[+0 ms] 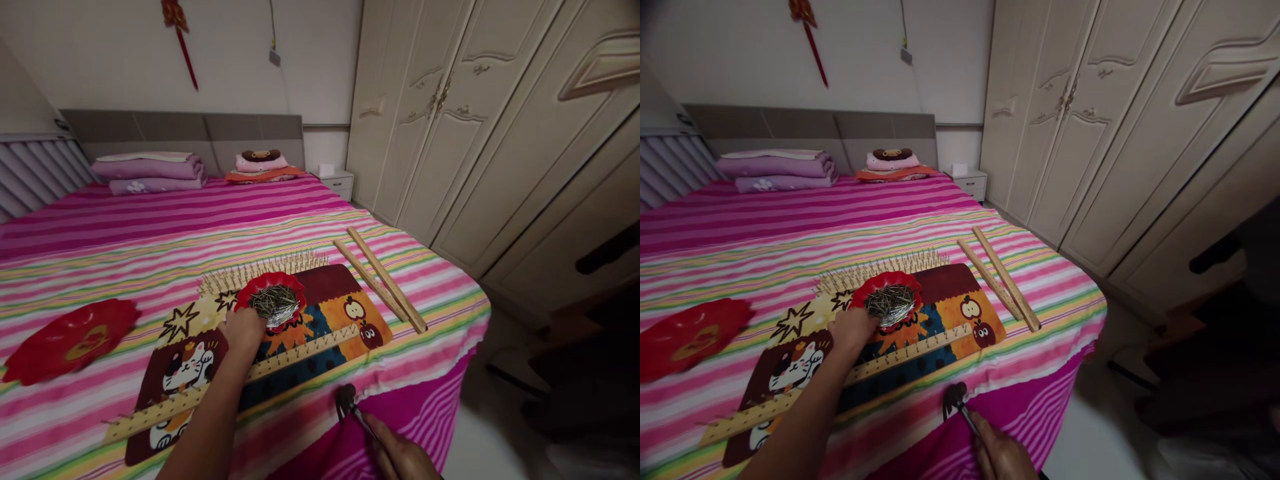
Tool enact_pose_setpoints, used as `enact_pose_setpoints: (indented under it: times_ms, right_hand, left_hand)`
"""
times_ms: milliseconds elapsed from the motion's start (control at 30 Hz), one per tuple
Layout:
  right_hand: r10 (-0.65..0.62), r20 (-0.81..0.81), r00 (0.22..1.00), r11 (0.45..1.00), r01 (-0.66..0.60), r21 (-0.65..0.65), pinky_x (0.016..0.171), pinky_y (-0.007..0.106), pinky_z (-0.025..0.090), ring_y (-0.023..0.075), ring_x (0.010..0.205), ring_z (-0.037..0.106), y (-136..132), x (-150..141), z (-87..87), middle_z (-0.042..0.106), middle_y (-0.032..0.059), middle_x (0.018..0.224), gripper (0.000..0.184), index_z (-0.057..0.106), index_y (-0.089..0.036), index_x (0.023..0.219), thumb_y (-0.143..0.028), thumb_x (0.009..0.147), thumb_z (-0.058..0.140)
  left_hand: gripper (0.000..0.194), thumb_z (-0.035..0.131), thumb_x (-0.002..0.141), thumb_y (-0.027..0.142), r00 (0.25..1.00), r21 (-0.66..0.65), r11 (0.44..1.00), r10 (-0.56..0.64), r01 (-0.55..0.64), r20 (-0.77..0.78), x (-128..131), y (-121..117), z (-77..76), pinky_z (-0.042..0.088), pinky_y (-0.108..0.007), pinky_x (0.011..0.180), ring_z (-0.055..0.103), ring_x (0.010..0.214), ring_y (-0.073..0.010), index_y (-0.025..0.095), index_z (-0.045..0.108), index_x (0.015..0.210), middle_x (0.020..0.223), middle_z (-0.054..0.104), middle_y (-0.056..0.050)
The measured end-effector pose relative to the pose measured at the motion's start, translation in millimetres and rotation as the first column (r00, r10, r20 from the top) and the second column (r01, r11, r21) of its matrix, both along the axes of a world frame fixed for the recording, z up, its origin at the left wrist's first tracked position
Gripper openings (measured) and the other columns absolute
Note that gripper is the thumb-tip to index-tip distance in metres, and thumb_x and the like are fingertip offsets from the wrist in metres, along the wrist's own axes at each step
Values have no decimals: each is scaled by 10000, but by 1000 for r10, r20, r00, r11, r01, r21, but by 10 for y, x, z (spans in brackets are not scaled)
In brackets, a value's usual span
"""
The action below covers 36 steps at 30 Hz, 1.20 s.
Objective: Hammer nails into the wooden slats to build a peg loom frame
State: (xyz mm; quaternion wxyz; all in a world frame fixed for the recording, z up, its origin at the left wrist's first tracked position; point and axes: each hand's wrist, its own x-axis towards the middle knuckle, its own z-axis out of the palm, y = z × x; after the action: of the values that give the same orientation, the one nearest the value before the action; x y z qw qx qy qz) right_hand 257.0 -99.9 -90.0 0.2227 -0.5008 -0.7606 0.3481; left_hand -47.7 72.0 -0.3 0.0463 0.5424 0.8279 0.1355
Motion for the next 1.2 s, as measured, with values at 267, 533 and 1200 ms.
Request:
enact_pose_setpoints:
  times_ms: [267,533,1200]
  right_hand:
    - [-2,13,1000,999,2,37,733,227,539,180,858,714,-21,6,-74,728,89,1049,467,434,-230,1347,-171,890,363]
    - [-24,63,998,995,18,95,714,244,559,193,824,727,-46,-44,-48,739,79,1039,469,452,-243,1337,-163,881,378]
    - [-38,164,986,996,24,88,687,283,560,205,791,719,-87,-77,33,741,79,1003,482,433,-248,1353,-175,881,372]
  left_hand:
    - [249,464,678,378,911,122,992,-51,1,408,-227,-138,52,438,-278,595,596,633,-175,181,605,626,635,657,-46]
    - [322,754,470,208,93,46,971,-25,-233,995,-187,-644,188,501,-212,567,583,559,-83,147,642,766,648,651,-2]
    - [281,608,614,455,678,204,950,12,-237,735,180,-1110,-267,505,-308,667,660,666,-182,221,653,763,682,711,4]
